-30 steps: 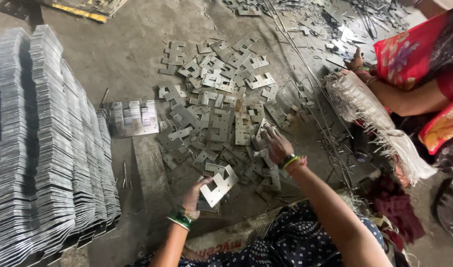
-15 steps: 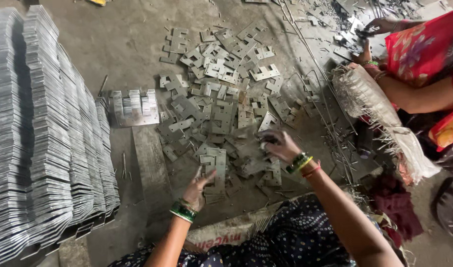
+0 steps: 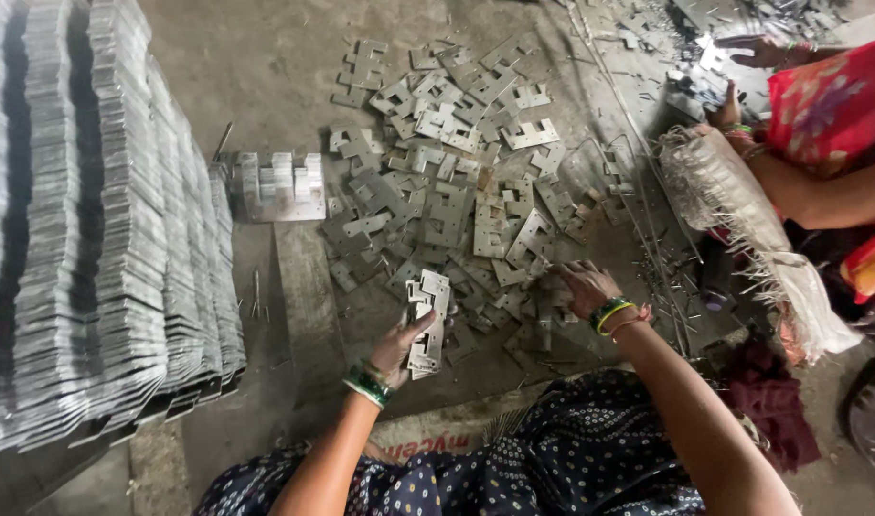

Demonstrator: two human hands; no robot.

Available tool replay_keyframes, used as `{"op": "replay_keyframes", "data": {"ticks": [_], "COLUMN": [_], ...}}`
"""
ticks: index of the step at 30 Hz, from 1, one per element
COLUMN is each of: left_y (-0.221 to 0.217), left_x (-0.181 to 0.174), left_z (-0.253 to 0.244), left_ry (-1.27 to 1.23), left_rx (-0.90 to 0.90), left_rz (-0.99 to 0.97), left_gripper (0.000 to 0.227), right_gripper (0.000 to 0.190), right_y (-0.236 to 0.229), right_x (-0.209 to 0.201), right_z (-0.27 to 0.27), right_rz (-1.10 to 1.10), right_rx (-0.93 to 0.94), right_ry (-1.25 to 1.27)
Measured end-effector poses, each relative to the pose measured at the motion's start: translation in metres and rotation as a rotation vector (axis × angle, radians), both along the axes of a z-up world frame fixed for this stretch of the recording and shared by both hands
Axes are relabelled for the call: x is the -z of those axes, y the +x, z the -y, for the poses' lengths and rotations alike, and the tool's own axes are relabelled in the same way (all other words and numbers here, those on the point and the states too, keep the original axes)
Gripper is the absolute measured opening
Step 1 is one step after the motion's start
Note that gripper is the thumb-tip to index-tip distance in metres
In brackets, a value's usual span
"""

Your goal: The person sits on the floor and repeatedly picks up small metal brackets, rubs them with a cloth, and stacks them. The person also uses a metal rod to move parts around on the floor.

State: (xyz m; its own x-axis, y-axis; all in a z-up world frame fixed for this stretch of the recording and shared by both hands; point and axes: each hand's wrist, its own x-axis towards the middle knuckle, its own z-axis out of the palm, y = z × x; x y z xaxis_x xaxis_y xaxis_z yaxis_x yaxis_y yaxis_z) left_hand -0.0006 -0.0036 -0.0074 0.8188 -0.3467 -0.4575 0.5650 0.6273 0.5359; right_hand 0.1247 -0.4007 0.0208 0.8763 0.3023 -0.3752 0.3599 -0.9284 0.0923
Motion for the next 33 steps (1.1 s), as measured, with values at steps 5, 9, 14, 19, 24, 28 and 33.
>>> {"op": "replay_keyframes", "data": {"ticks": [5,9,14,19,24,28,33], "left_y": [0.004,0.016,0.014,0.016,0.010,0.018,0.016], "left_x": [0.035,0.059,0.060,0.056,0.055,0.059,0.053], "left_z": [-0.004,-0.007,-0.004,0.000,0.009,0.008,0.008], "left_ry": [0.099,0.307,0.486,0.737,0.012,0.323,0.308], "left_rx": [-0.041,-0.077,-0.116,0.067,-0.122,-0.100,-0.109], "left_rz": [-0.049,0.225,0.251,0.003,0.114,0.331,0.225], "left_gripper": [0.038,0.049,0.055,0.064,0.065,0.066,0.065], "right_gripper": [0.085,0.083,0.034,0.022,0.064,0.093,0.077], "right_y": [-0.012,-0.015,-0.041,-0.084,-0.072,-0.056,-0.055], "right_x": [-0.007,-0.009,-0.043,-0.055,-0.018,0.036,0.042], "right_z": [-0.005,0.002,-0.012,-0.070,-0.080,-0.060,-0.047], "right_rz": [-0.075,-0.140,-0.021,0.663,-0.034,-0.013,0.166], "right_rx": [0.188,0.231,0.237,-0.390,0.430,0.555,0.685], "right_ry": [0.157,0.007,0.184,0.480,0.014,-0.002,0.426]}}
